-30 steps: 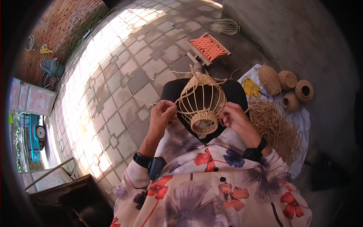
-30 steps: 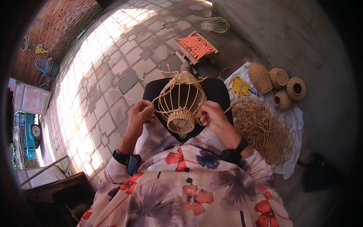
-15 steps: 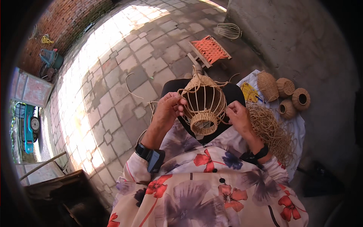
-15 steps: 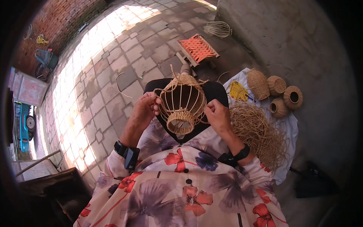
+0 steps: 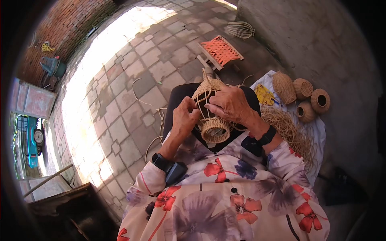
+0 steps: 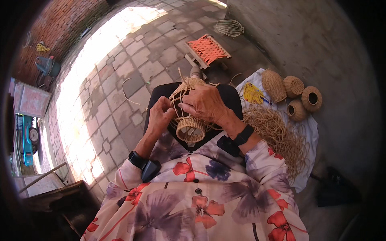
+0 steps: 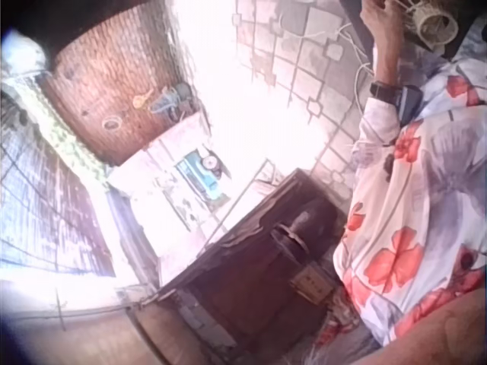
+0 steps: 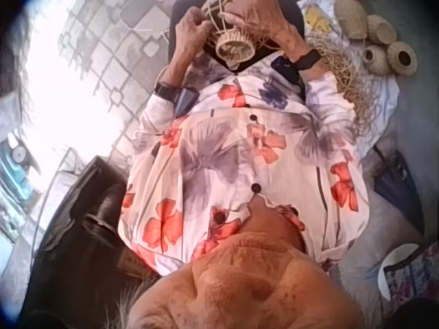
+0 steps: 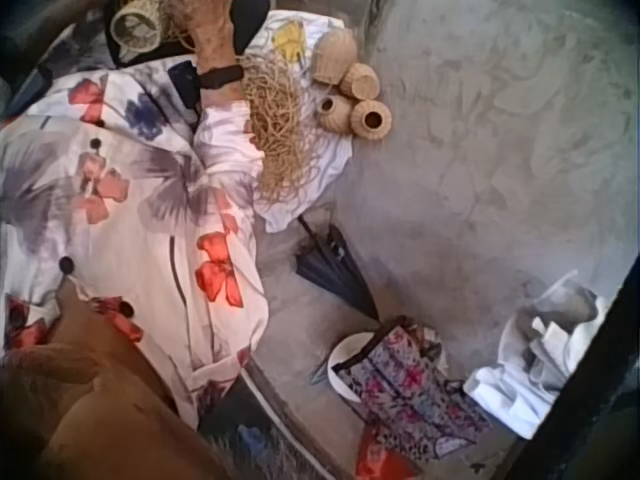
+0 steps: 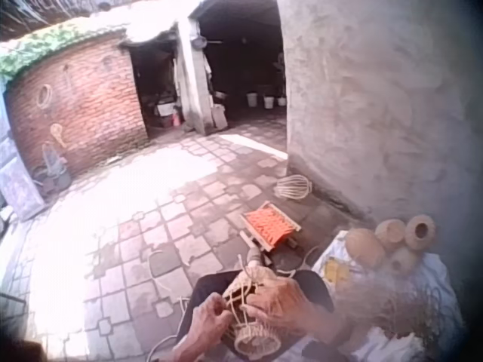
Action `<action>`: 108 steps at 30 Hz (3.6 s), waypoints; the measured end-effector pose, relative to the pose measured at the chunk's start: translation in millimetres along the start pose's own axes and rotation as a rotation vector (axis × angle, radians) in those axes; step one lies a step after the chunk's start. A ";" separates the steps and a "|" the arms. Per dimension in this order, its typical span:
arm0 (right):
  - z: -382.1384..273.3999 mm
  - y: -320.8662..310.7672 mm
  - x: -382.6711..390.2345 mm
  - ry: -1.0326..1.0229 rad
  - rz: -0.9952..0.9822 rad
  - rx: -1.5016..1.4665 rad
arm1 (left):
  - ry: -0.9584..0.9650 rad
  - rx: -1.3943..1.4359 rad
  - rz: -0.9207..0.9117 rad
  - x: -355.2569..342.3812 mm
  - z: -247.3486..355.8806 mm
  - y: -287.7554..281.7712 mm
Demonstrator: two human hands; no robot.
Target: Weaving a small basket from natural fibers by hand.
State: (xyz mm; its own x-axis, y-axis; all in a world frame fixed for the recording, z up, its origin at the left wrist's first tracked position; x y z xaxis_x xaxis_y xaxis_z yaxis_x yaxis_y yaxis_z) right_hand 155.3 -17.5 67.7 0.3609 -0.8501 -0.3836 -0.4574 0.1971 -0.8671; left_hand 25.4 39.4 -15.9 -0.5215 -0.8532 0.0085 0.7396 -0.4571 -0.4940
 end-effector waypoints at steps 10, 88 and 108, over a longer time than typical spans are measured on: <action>17.4 -7.0 27.8 0.316 0.250 -0.023 | -0.099 -0.104 -0.052 15.8 20.4 -17.1; 4.1 -6.5 -2.3 0.153 0.214 -0.017 | 0.293 -0.452 -0.038 13.6 45.1 -22.8; 14.4 -8.9 1.2 0.232 0.261 -0.041 | 0.193 -0.278 0.050 24.9 26.1 -43.6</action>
State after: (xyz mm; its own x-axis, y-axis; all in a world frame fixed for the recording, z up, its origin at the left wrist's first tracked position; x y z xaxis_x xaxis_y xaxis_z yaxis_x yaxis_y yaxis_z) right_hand 171.5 -13.2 70.4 0.0352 -0.8627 -0.5046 -0.5439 0.4071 -0.7338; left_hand -8.7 31.5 28.6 -0.5780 -0.7975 -0.1729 0.6359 -0.3073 -0.7080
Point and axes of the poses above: each hand's wrist, its own x-axis away from the middle knuckle, its own y-axis out of the palm, z = x × y, the point moved 9 cm from there along -x, towards the middle knuckle, and after that the axes turned 7 degrees about -z, right-handed, at the moved point
